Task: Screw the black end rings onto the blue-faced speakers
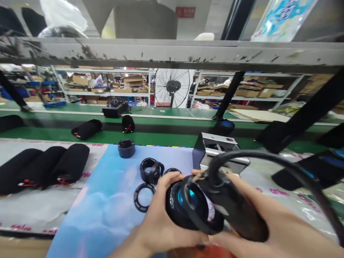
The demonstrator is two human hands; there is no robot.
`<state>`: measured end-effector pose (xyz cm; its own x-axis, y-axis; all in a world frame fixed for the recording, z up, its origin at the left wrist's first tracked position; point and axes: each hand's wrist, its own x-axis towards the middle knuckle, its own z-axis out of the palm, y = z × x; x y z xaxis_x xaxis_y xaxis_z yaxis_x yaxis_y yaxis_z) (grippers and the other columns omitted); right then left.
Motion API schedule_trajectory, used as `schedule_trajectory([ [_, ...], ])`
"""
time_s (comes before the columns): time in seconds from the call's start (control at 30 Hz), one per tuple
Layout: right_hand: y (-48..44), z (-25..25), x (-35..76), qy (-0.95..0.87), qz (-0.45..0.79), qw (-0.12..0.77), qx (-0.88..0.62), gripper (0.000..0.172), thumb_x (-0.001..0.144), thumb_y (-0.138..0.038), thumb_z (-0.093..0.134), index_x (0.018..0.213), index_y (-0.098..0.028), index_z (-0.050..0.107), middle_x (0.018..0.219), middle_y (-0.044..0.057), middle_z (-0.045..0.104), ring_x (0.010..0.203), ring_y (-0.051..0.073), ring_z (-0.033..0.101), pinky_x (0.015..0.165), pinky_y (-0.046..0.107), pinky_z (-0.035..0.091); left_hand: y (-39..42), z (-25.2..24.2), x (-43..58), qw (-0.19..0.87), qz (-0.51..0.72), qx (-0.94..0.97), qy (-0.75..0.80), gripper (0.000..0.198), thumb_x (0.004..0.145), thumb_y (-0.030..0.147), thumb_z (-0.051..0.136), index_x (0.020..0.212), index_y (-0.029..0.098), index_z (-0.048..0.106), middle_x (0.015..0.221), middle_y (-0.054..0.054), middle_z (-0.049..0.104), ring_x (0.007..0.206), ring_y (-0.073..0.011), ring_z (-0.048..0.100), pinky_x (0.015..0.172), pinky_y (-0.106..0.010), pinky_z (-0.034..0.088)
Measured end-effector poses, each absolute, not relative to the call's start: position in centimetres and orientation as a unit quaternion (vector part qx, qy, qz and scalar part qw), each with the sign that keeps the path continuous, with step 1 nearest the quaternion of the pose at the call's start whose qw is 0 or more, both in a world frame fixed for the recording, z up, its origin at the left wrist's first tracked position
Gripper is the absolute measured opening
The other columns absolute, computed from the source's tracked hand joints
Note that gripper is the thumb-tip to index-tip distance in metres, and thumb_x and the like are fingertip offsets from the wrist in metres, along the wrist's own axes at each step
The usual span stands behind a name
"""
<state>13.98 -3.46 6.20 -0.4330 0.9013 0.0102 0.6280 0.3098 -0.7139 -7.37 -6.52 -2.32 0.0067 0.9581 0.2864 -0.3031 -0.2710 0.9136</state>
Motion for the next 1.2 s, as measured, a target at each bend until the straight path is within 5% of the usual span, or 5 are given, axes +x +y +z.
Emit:
schedule_trajectory([
  [0.23,-1.7,8.3,12.3,-0.815,0.371,0.101,-0.435,0.075,0.083,-0.024,0.07,0.156,-0.039,0.058,0.112,-0.001,0.082,0.095,0.023,0.081,0.076,0.022,0.065,-6.0,-1.9,-7.4,0.579,0.566,0.446,0.381,0.15,0.048,0.007,0.107,0.166,0.033,0.018,0.159,-0.013,0.063,0.145,-0.0367,0.069,0.131,-0.049,0.047],
  [0.43,-1.2,8.2,12.1,-0.847,0.351,0.052,-0.397,0.063,0.098,-0.033,0.064,0.157,-0.051,0.057,0.159,-0.009,0.063,0.147,0.025,0.062,0.121,0.029,0.053,-5.9,-0.8,-6.9,0.655,0.566,0.418,0.275,0.114,0.058,0.001,0.103,0.151,0.03,0.044,0.14,-0.01,0.08,0.136,-0.0395,0.075,0.115,-0.049,0.062],
  [0.6,-1.3,7.6,12.5,-0.789,0.379,0.068,-0.479,0.099,0.076,-0.028,0.082,0.166,-0.047,0.045,0.151,-0.002,0.07,0.115,0.027,0.079,0.079,0.023,0.066,-6.0,-2.1,-7.2,0.633,0.576,0.395,0.332,0.153,0.046,-0.006,0.104,0.167,0.037,0.021,0.162,-0.012,0.064,0.147,-0.039,0.067,0.131,-0.054,0.045],
  [1.07,-1.4,7.8,12.6,-0.782,0.366,0.064,-0.501,0.077,0.075,-0.033,0.076,0.15,-0.037,0.061,0.12,0.002,0.082,0.089,0.026,0.081,0.062,0.023,0.061,-6.2,-3.4,-7.3,0.609,0.57,0.39,0.389,0.164,0.018,0.017,0.117,0.162,0.029,0.039,0.165,-0.023,0.057,0.155,-0.0543,0.053,0.134,-0.073,0.029],
  [1.2,-1.2,7.7,12.8,-0.781,0.389,0.044,-0.487,0.076,0.083,-0.034,0.074,0.156,-0.039,0.055,0.128,0.0,0.078,0.102,0.023,0.079,0.074,0.021,0.063,-6.9,-3.9,-9.0,0.618,0.558,0.443,0.331,0.136,0.055,0.048,0.112,0.17,0.029,0.041,0.178,-0.018,0.046,0.17,-0.0469,0.034,0.14,-0.064,0.021],
])
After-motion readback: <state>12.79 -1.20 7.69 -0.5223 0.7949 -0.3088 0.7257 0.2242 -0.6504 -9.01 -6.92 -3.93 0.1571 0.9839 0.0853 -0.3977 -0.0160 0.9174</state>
